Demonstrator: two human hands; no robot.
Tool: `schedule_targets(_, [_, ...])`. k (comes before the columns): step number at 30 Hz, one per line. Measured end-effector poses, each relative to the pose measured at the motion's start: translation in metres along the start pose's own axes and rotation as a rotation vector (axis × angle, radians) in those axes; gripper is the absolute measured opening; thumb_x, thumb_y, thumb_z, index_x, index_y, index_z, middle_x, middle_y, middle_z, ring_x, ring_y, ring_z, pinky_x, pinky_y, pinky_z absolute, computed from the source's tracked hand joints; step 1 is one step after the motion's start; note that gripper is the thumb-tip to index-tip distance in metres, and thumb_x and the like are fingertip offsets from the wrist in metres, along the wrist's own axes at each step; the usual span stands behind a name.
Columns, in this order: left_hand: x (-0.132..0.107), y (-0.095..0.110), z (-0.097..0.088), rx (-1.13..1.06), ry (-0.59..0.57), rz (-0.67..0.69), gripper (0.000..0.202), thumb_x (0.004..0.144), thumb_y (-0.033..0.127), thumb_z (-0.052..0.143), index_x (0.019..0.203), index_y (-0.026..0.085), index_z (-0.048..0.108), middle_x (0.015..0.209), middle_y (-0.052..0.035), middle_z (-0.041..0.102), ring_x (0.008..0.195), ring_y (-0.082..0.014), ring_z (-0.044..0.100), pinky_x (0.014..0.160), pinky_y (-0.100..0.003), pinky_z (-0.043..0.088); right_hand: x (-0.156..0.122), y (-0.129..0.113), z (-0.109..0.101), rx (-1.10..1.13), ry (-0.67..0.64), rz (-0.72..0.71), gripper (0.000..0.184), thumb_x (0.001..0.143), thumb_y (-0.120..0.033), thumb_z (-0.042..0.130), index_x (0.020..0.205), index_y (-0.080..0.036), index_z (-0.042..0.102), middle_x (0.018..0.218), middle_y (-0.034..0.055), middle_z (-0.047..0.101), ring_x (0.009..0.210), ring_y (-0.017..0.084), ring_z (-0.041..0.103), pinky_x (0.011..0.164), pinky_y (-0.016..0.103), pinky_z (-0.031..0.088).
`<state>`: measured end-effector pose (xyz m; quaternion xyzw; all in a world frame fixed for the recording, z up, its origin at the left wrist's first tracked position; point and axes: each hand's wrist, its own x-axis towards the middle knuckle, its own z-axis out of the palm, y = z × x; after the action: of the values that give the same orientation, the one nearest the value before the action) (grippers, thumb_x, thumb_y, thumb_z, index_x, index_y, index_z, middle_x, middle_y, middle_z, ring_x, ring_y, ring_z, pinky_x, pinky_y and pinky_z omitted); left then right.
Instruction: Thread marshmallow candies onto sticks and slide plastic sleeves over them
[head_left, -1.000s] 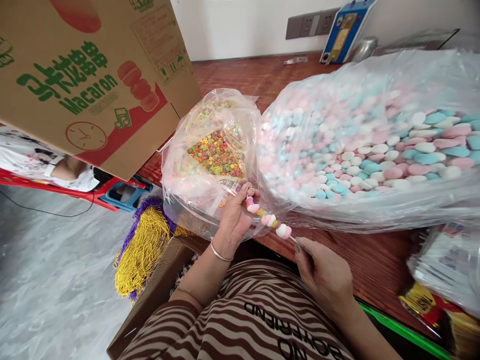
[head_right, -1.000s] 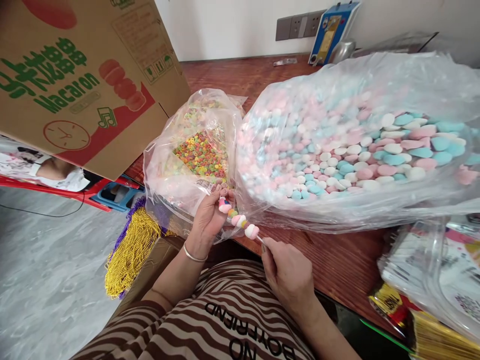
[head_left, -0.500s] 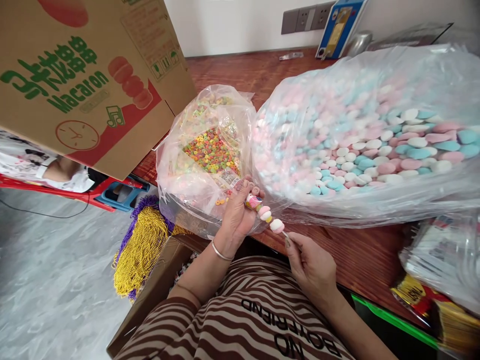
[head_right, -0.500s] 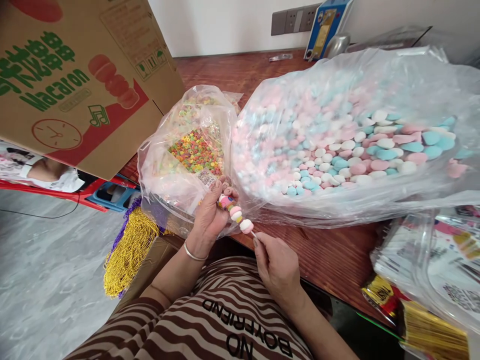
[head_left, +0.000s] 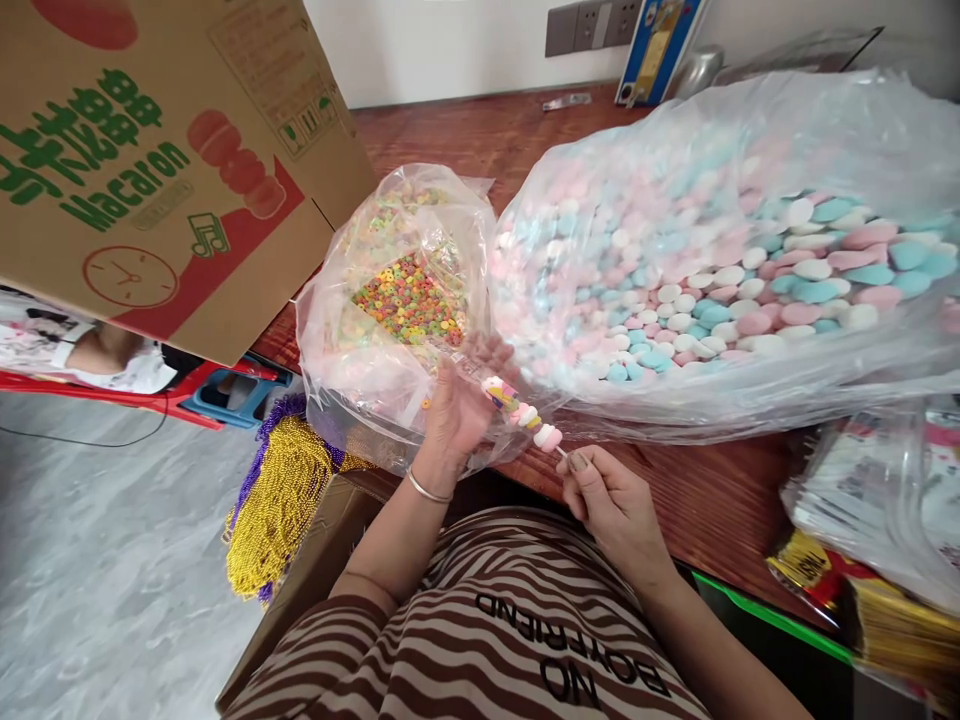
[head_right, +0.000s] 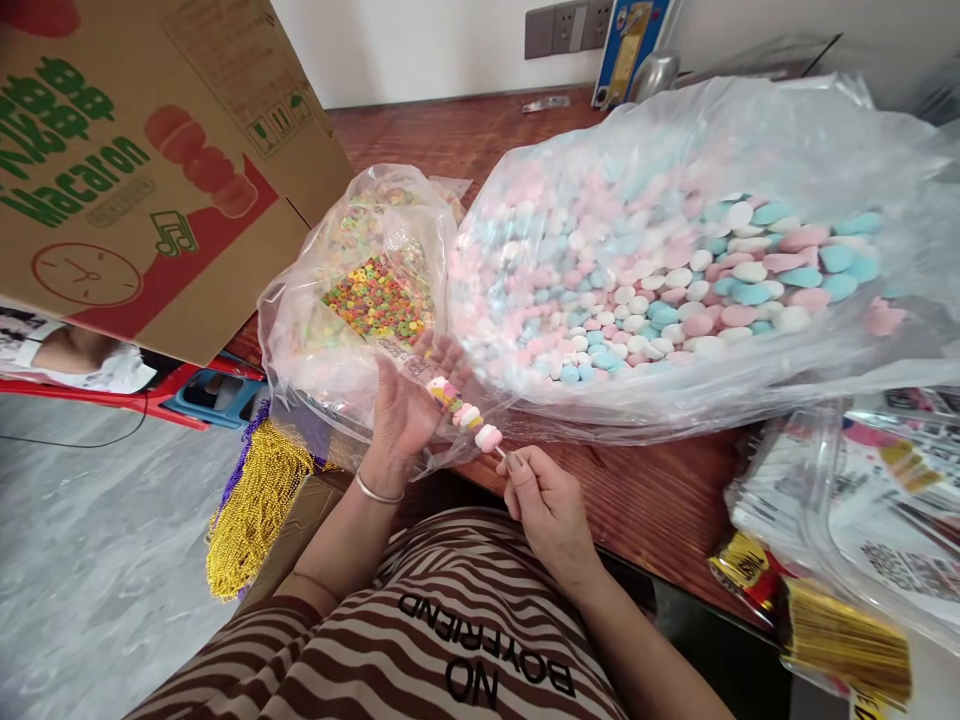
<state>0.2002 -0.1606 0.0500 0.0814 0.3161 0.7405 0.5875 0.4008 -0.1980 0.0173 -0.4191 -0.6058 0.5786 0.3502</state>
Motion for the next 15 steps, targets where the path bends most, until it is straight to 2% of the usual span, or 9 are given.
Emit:
schedule_targets(1, [0.003,0.004,-0.001,-0.010,0.021,0.026,0.041,0.084,0.055,0.074,0.105,0.020,0.072,0.109,-0.0090,0.070,0.104,-0.0229,0.069,0.092,-0.039,0.057,0.000,0.001,0.000,0.010,-0.013,0.003,0.037,0.105,-0.047,0.045,0.086,-0.019,0.061,0.049,-0.0073,0.047,0.044,0.010,0.041,0.048,0.023,0.033])
schedule_targets(3, [0.007,0.009,0.000,-0.019,0.083,0.060,0.028,0.088,0.045,0.073,0.101,0.019,0.072,0.090,-0.0043,0.069,0.088,-0.0164,0.069,0.088,-0.033,0.057,-0.001,0.002,0.002,0.011,-0.030,0.003,0.035,0.105,-0.045,0.045,0.087,-0.019,0.061,0.050,-0.0075,0.048,0.044,0.010,0.041,0.048,0.023,0.034])
schedule_targets(6, [0.011,0.007,0.004,-0.047,0.122,0.036,0.007,0.091,0.023,0.072,0.094,0.017,0.070,0.063,0.0056,0.052,0.059,-0.0063,0.056,0.072,-0.021,0.054,-0.001,0.003,0.004,-0.096,0.004,-0.073,0.025,0.104,-0.039,0.047,0.092,-0.020,0.060,0.057,-0.0057,0.055,0.047,0.011,0.048,0.051,0.024,0.040])
schedule_targets(9, [0.010,-0.001,0.008,-0.071,0.138,-0.014,0.004,0.090,0.016,0.071,0.088,0.015,0.068,0.059,0.0082,0.043,0.051,-0.0031,0.046,0.062,-0.017,0.049,0.003,0.005,0.003,-0.398,0.115,-0.337,0.015,0.101,-0.029,0.051,0.096,-0.021,0.063,0.072,0.0014,0.069,0.059,0.014,0.060,0.060,0.027,0.046])
schedule_targets(12, [0.008,-0.008,0.011,-0.058,0.161,-0.025,0.010,0.086,0.014,0.075,0.085,0.014,0.065,0.062,0.0089,0.043,0.049,-0.0010,0.042,0.061,-0.016,0.048,0.007,0.006,-0.001,-0.650,0.171,-0.572,0.014,0.098,-0.022,0.053,0.094,-0.020,0.066,0.071,0.0038,0.071,0.061,0.017,0.061,0.066,0.030,0.047])
schedule_targets(13, [0.007,-0.010,0.012,-0.048,0.157,-0.019,0.011,0.085,0.014,0.076,0.086,0.014,0.065,0.064,0.0090,0.044,0.050,-0.0006,0.042,0.061,-0.016,0.048,0.008,0.006,-0.002,-0.672,0.169,-0.598,0.014,0.098,-0.022,0.053,0.093,-0.020,0.066,0.069,0.0035,0.071,0.059,0.017,0.060,0.065,0.030,0.046])
schedule_targets(15, [0.005,-0.014,0.014,-0.024,0.129,0.003,0.016,0.082,0.017,0.080,0.092,0.015,0.067,0.065,0.0093,0.046,0.051,-0.0005,0.043,0.062,-0.017,0.048,0.007,0.003,-0.003,-0.608,0.134,-0.539,0.017,0.100,-0.024,0.052,0.089,-0.020,0.064,0.065,0.0019,0.069,0.056,0.015,0.059,0.061,0.028,0.045])
